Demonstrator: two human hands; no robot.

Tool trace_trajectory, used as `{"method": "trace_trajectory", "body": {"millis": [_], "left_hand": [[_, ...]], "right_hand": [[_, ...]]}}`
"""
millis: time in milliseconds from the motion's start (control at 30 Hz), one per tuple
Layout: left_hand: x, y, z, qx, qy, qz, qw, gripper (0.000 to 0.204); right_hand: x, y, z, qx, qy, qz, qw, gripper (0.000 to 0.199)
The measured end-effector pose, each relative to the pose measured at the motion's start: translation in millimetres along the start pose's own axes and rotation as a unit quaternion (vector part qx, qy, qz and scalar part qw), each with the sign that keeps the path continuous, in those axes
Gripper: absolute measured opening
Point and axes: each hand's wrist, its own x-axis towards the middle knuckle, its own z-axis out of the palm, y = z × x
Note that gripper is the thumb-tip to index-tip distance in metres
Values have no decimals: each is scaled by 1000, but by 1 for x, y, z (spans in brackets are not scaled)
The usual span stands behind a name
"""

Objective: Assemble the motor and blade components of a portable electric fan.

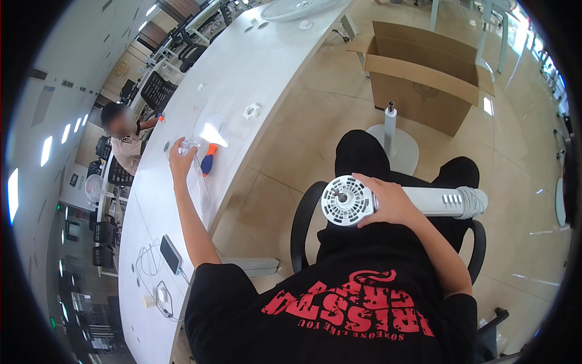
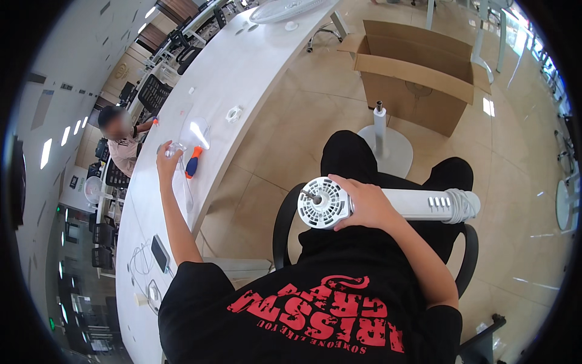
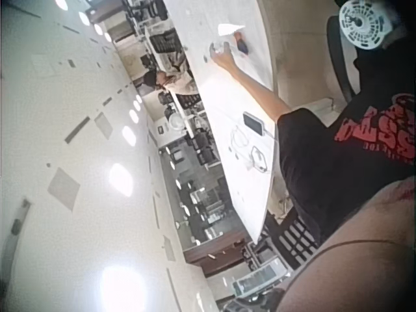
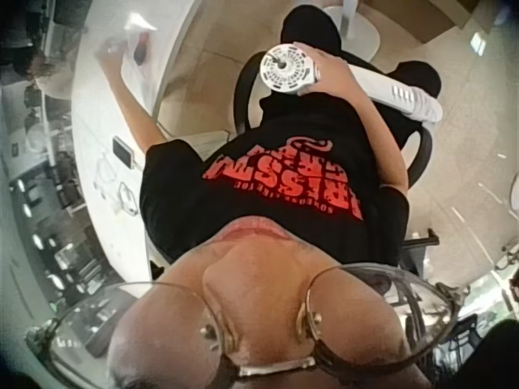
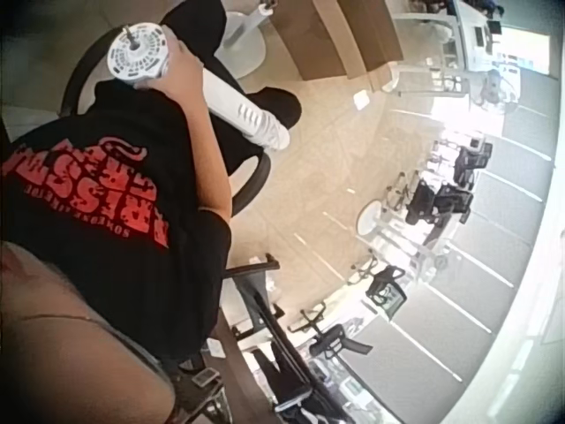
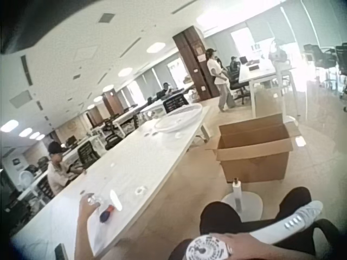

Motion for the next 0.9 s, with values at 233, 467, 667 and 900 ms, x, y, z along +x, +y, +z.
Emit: {"method": "trace_trajectory", "body": {"millis": [233,467,667,900], "left_hand": [[17,-43,40,-7,-35,18,999,67],[12,-62,50,-14,-13,29,999,73],[-28,141,47,-32,30,198,979,67],[-20,228,134,-42,-56,252,965,64]], "right_hand": [[-2,6,-3,3,23,-26,999,123],[-2,13,9,-12,-3,-26,1000,124],[-4,-3,-7,-42,-60,32,997,127],[0,1,1,-44,-28,-6,999,130]]}}
